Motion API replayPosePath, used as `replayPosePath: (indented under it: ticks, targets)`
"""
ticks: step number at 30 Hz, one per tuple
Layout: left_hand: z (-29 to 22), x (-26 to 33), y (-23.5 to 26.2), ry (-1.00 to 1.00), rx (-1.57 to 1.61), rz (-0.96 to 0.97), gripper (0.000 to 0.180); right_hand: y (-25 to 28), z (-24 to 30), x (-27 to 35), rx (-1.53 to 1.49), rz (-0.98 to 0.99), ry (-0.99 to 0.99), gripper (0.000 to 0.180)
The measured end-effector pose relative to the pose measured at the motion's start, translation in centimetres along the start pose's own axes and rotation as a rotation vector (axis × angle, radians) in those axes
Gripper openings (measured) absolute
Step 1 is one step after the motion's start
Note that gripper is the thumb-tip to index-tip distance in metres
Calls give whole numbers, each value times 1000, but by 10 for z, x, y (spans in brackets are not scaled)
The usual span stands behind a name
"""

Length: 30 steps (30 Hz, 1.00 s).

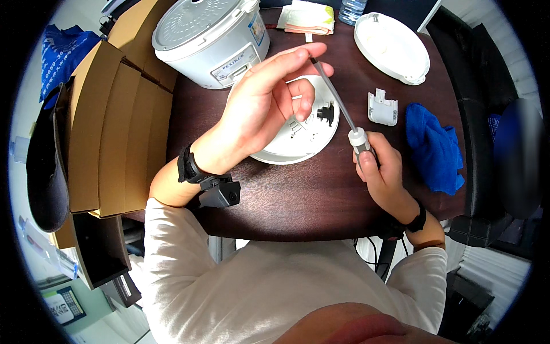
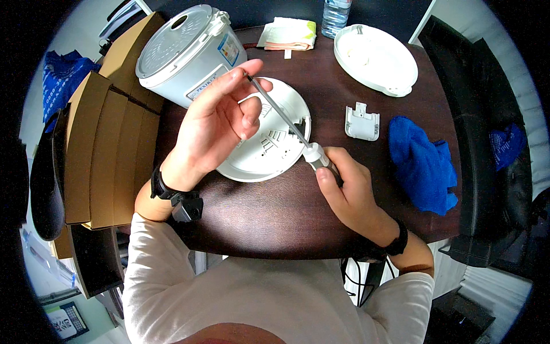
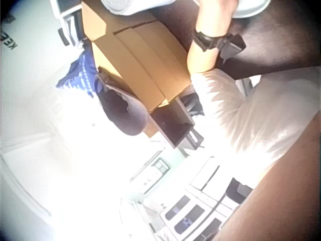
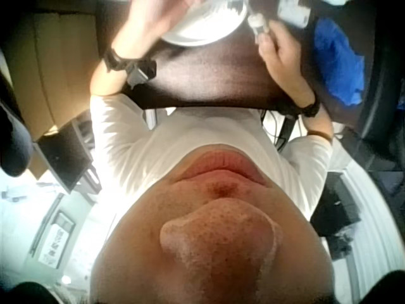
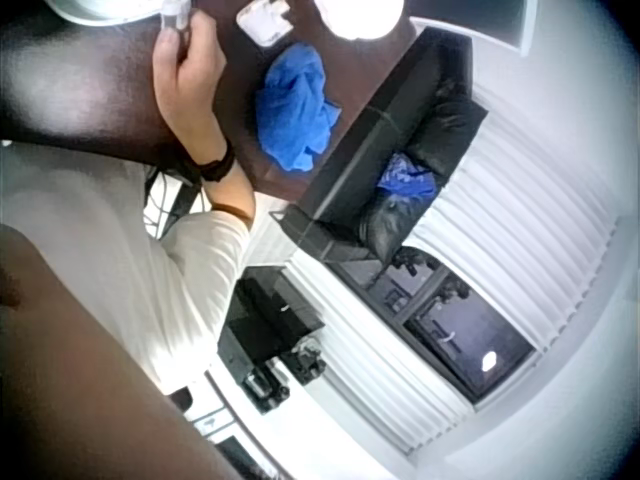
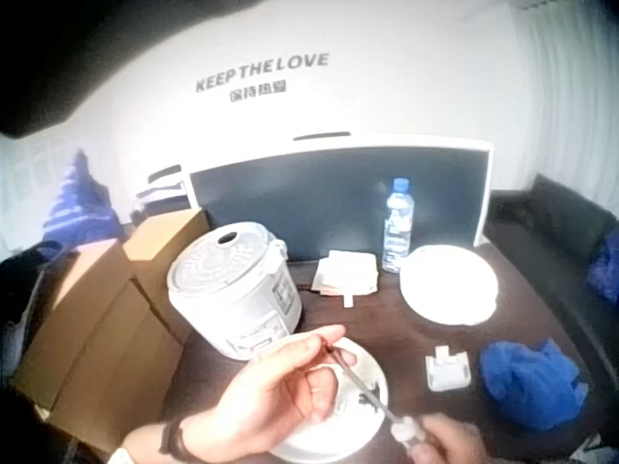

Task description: The person disassembles a white appliance, likely a rice cooker, using a screwdriver to remove screws from the lid and base. They wipe the base with a blue cloth and place the removed screws on the table.

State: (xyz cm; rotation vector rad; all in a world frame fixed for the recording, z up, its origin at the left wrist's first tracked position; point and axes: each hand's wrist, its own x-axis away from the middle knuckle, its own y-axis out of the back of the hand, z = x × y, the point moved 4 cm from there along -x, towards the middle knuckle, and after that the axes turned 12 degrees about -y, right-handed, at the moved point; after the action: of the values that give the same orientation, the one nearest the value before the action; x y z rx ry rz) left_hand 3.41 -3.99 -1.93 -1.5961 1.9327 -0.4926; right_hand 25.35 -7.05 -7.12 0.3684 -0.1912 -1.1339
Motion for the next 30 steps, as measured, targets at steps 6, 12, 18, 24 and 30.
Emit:
replayPosePath:
  ticks: [6,12,18,24,30]
  targets:
    - [2,1,-1,-6,-12,-3,37,1,2,1,17,-16,11,18]
    - [7,1,2,-19,72,46,38,1,4,2,44,-13,14,19]
    - [14,4,0,-74,124,62,36,0,9,1,108,-19,77,21]
    - [10,3,-1,-174,-40,153,36,-1,8,1,97,45,80,23]
    - [9,2,-3,-206,-241,180,37,0,9,1,97,47,79,23]
